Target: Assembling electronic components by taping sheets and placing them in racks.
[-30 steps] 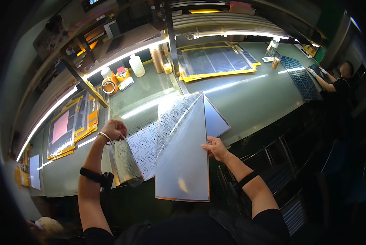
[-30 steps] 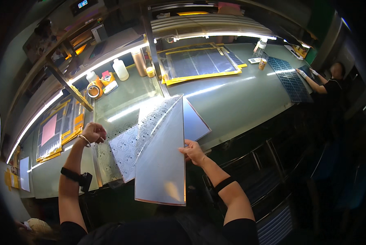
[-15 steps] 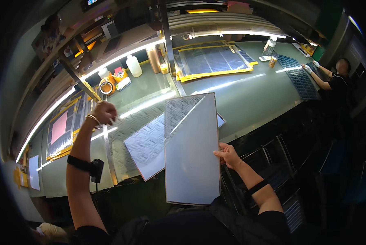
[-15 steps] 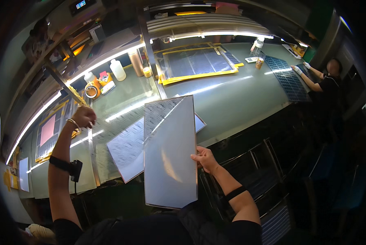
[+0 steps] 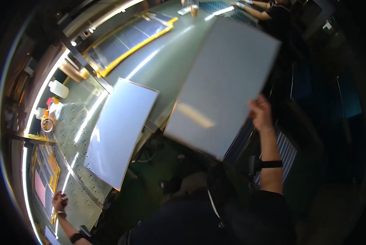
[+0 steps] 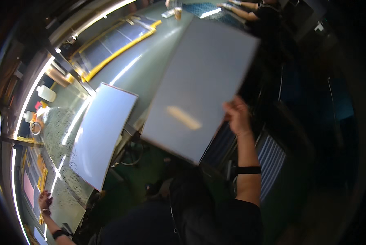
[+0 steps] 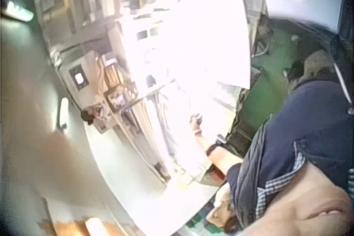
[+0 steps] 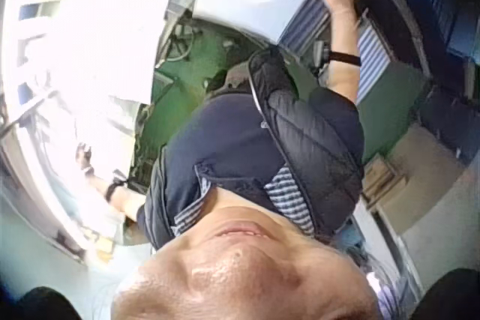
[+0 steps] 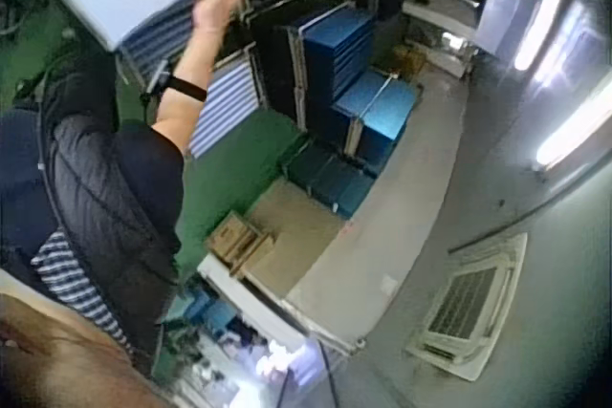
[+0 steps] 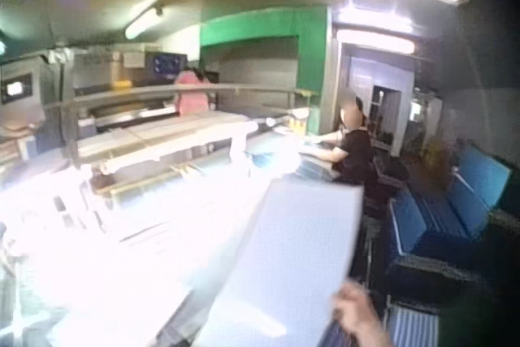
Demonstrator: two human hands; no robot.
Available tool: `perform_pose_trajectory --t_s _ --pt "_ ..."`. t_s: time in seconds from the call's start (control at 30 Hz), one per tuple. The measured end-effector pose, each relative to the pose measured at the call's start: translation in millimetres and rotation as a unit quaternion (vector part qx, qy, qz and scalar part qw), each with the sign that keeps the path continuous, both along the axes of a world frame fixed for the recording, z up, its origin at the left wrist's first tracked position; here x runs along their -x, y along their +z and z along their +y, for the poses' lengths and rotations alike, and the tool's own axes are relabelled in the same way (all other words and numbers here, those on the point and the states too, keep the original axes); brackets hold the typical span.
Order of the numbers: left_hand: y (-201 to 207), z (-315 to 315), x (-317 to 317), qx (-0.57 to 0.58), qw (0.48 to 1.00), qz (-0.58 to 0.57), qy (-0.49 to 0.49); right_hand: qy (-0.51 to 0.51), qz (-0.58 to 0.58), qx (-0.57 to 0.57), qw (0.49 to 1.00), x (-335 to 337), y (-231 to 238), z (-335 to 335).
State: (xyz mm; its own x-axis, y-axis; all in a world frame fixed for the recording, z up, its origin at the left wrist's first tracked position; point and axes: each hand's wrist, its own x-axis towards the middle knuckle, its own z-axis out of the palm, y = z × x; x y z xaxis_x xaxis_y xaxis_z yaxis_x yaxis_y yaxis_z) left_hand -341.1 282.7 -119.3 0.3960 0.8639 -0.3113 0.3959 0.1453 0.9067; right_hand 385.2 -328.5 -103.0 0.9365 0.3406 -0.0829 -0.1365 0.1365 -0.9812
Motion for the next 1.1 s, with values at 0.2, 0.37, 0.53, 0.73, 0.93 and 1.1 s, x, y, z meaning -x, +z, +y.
perform_pose_trajectory --t_s 0.2,0.37,0.53,0.73,0.93,1.1 --pt "-81.8 -123.2 -29.5 0.141 0.977 -0.019 0.155 -0.224 -0.092 0.115 0.963 4.0 5.7 -74.2" --pt "-67.4 -156.1 -48.0 0.145 0.952 0.089 0.256 -0.253 -0.038 0.173 0.951 -2.8 -101.4 -42.7" --pt "-43.4 -157.6 -51.5 0.141 0.957 0.095 0.233 -0.269 -0.002 0.186 0.945 -0.8 -144.7 0.3" --pt "-39.4 -164.6 -57.4 0.121 0.960 0.090 0.238 -0.244 -0.016 0.280 0.928 -4.5 -152.2 17.9" --pt "-44.6 -162.0 -58.1 0.129 0.956 0.113 0.240 -0.218 -0.002 0.295 0.930 -1.2 -150.1 28.5" --pt "-42.6 -159.7 -62.5 0.125 0.956 0.115 0.239 -0.222 0.001 0.309 0.925 -3.4 -152.3 27.9"
